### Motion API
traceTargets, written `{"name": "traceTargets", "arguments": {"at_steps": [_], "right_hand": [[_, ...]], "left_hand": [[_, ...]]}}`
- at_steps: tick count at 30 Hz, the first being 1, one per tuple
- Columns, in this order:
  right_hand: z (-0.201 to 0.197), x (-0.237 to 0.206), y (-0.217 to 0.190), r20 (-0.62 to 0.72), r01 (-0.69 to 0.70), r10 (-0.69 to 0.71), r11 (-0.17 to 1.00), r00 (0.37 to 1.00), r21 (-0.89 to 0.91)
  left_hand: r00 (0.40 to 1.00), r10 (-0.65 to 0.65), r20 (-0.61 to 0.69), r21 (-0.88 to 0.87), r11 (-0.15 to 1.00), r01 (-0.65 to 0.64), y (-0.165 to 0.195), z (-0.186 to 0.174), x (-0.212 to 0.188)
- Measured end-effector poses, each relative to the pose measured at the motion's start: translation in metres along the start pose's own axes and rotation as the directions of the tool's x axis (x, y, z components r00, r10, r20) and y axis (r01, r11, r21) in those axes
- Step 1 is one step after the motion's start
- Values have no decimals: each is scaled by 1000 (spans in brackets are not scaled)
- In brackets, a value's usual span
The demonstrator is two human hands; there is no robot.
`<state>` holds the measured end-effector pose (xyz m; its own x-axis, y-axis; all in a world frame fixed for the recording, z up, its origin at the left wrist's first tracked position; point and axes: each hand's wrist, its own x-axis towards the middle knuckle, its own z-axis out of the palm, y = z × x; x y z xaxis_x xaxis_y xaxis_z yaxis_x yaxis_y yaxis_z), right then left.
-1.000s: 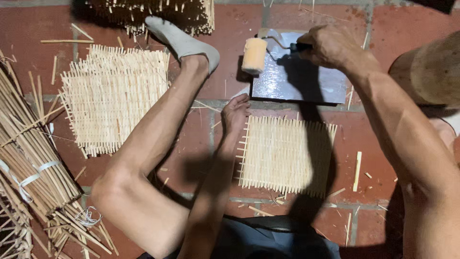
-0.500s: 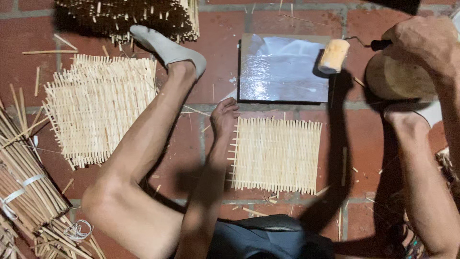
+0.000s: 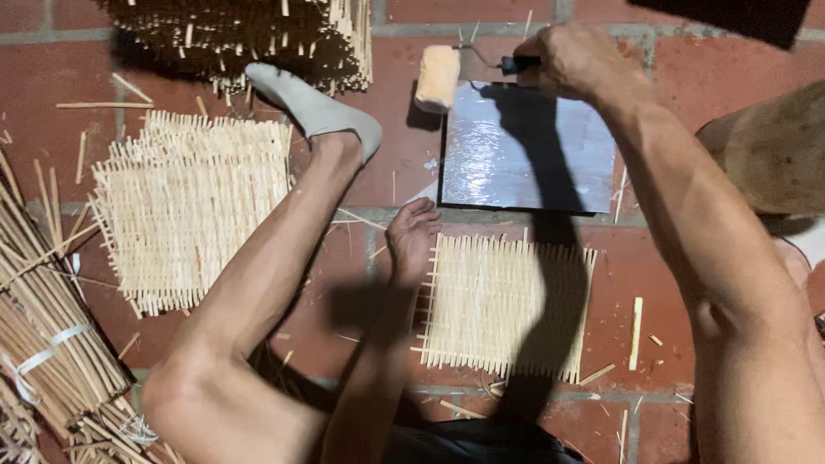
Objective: The person weaves thin bamboo strips into a rectangular mat on a tiled floor. They apply glue to a cardboard backing using a roller, then press the woven mat onto the glued surface and stack it with other finished mats.
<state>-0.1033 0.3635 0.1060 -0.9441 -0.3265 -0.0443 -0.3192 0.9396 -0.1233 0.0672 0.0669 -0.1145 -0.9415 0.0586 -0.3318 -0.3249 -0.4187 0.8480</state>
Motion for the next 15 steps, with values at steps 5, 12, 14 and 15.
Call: {"name": "traceTargets", "arguments": {"at_steps": [5, 12, 14, 15], "right_hand": [[-35, -38, 45, 131, -52, 71, 988, 989, -144], [-90, -136, 117, 152, -290, 381, 862, 912, -415], [-98, -157, 124, 98, -348, 414, 852, 905, -391], [-97, -168, 126, 60, -371, 409, 874, 911, -313]], "left_hand": [[1000, -2, -8, -51, 999, 2, -18, -9, 2], [999, -14, -44, 27, 1000, 15, -15, -3, 4], [996, -37, -83, 84, 996, 44, -10, 1, 3], [997, -28, -70, 80, 996, 34, -7, 2, 2]]}}
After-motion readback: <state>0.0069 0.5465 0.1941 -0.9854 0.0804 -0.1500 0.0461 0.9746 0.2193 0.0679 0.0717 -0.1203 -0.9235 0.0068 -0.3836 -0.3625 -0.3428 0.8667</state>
